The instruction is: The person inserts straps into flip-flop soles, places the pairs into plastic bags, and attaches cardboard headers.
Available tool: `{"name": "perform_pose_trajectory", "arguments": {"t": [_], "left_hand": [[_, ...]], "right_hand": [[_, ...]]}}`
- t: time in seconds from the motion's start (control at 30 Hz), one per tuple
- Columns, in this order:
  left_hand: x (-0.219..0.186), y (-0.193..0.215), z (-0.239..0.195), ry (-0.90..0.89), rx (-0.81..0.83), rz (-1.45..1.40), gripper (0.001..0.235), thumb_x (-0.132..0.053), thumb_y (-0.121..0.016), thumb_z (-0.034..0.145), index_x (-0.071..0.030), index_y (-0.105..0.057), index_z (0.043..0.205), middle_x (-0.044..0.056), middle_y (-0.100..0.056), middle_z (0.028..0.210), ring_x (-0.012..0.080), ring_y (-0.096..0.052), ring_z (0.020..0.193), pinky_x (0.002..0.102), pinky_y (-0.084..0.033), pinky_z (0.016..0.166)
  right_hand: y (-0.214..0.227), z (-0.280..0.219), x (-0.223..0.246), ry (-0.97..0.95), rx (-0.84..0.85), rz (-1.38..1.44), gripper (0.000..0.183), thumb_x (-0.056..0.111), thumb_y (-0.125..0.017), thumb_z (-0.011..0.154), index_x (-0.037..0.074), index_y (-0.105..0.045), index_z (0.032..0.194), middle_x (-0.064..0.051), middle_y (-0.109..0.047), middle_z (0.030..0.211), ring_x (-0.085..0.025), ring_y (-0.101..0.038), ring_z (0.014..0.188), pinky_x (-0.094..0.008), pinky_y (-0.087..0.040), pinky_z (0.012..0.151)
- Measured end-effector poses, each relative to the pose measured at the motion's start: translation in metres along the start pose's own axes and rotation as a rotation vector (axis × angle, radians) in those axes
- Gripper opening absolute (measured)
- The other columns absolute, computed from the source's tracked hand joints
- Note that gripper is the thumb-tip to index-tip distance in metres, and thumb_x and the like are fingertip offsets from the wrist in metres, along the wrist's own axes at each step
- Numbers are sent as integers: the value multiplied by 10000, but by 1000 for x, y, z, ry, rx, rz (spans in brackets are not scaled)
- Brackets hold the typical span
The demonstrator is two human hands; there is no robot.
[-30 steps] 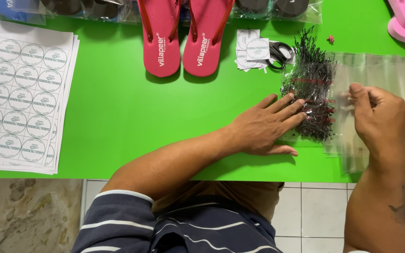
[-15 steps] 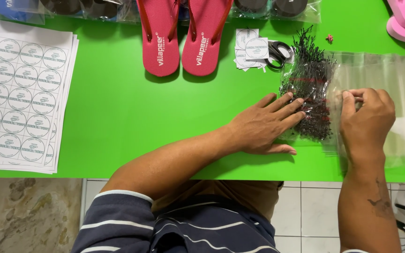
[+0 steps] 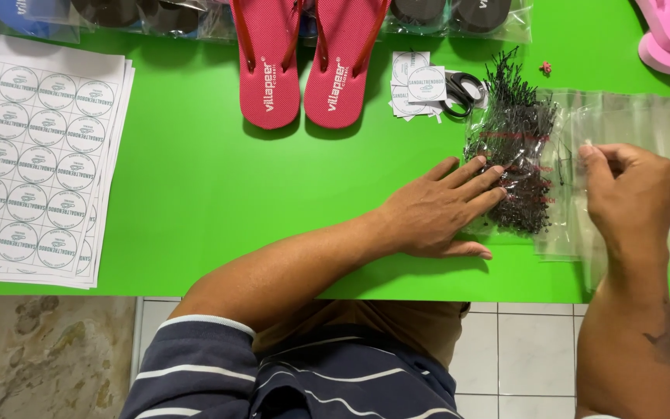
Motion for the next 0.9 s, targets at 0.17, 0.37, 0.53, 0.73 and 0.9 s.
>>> {"name": "perform_pose_trajectory", "arguments": {"t": [0.17,0.37,0.53,0.73,0.9], "left_hand": [[0,0,0,3,21,-4,927,-815,-368,943,-98,-431,1526,159,-359,1636,369,-315,1536,521,-315,1225],[0,-1,0,5,24,-10,928,-818,-376,941,-102,-429,1529,153,-360,1636,368,-312,1538,519,-308,1232],[0,13,-1,22,-53,7,942,-827,-489,964,-123,-402,1584,160,-187,1690,332,-180,1597,480,-256,1310],[12,47,-6,98,-431,-706,467,-460,-610,1004,-117,-524,1309,129,-670,1187,290,-697,1050,412,-617,908],[36,40,-4,440,-295,-1100,622,-678,-378,932,-140,-637,1106,59,-761,888,183,-753,594,281,-519,566]], "right_hand": [[-11,6,-51,-244,-47,383,227,136,-925,1136,52,-734,1049,-60,-742,983,-88,-684,834,-220,-540,676],[-12,3,-80,-459,27,738,117,197,-688,1231,118,-620,1177,-37,-715,1042,-80,-712,867,-222,-677,696],[20,-5,-77,-383,-93,356,536,491,-673,1404,193,-476,1004,48,-537,1029,-160,-552,979,-375,-468,1025],[33,-5,21,-189,33,652,315,408,-534,1350,117,-477,1242,-70,-661,1144,-90,-594,823,-185,-428,651],[39,-14,143,-13,405,677,476,257,-386,1098,-58,-564,1407,-204,-703,1229,-283,-698,1056,-374,-585,904]]}}
Point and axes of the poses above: each hand's wrist, its own z-axis towards the middle knuckle, its own y-axis out of the back of the hand, x = y × z, the point moved 5 cm from there along z, towards the middle knuckle
